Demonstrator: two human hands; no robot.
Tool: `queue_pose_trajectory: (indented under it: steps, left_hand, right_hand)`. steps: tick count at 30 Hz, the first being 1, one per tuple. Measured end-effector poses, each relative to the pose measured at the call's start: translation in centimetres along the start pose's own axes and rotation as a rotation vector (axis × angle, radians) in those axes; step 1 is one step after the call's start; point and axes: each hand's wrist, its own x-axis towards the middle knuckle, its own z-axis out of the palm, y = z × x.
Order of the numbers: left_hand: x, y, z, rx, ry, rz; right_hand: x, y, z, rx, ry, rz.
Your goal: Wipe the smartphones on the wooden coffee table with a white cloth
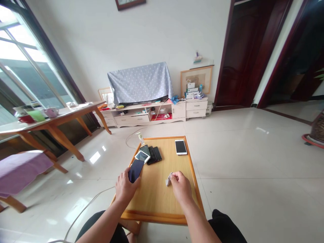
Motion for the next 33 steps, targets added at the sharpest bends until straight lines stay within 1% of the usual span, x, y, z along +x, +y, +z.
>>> queue_pose_trajectory:
  steps: [3,5,8,11,14,16,20,22,24,27,30,33]
  left_hand:
    - [-1.5,1.9,0.6,-0.086,-0.035,0.221]
    - [-2.7,3.2,1.4,-0.142,-0.092,0.307]
    - [-4.1,4.8,2.7,-0.207,-0.180,0.382]
    - [-4.7,5.7,3.6,-0.232,-0.251,0.437]
    - [-4.8,6.2,3.8,-0.231,-0.292,0.444]
    - [-4.7,6.3,3.6,-0.230,-0.309,0.434]
    - [-4.6,6.1,3.4,-0.228,-0.339,0.413]
    - [-4.5,5.8,3.5,-0.233,-0.328,0.418]
    - [-4.5,5.3,3.7,-0.238,-0.310,0.430]
    - [-4.5,4.5,3.5,-0.238,-0.319,0.451]
    - [-4.6,3.3,2.5,-0.219,-0.344,0.442]
    - [-5.1,1.6,1.1,-0.183,-0.369,0.398]
  right_hand:
    - [0.4,-0.1,-0.5,-0.056,0.039,-0.002]
    - [0.7,0.2,-0.6,-0.072,0.082,-0.022]
    - [1.1,0.7,-0.6,-0.061,0.143,-0.045]
    - [1.0,0.7,-0.5,-0.061,0.119,-0.040]
    - [0.5,0.3,-0.1,-0.102,0.082,-0.069]
    - [0.1,0.2,0.3,-0.154,0.083,-0.109]
    - [-0.4,0.4,1.4,-0.368,0.102,-0.228]
    - [-0.6,0.7,2.0,-0.466,0.097,-0.281]
    - [-0.7,1.0,2.6,-0.517,0.088,-0.323]
    - [-0.9,1.3,3.2,-0.533,0.082,-0.357]
    - [-1.2,1.4,3.6,-0.506,0.094,-0.358]
    - [-1.4,1.1,3.7,-0.369,0.113,-0.291]
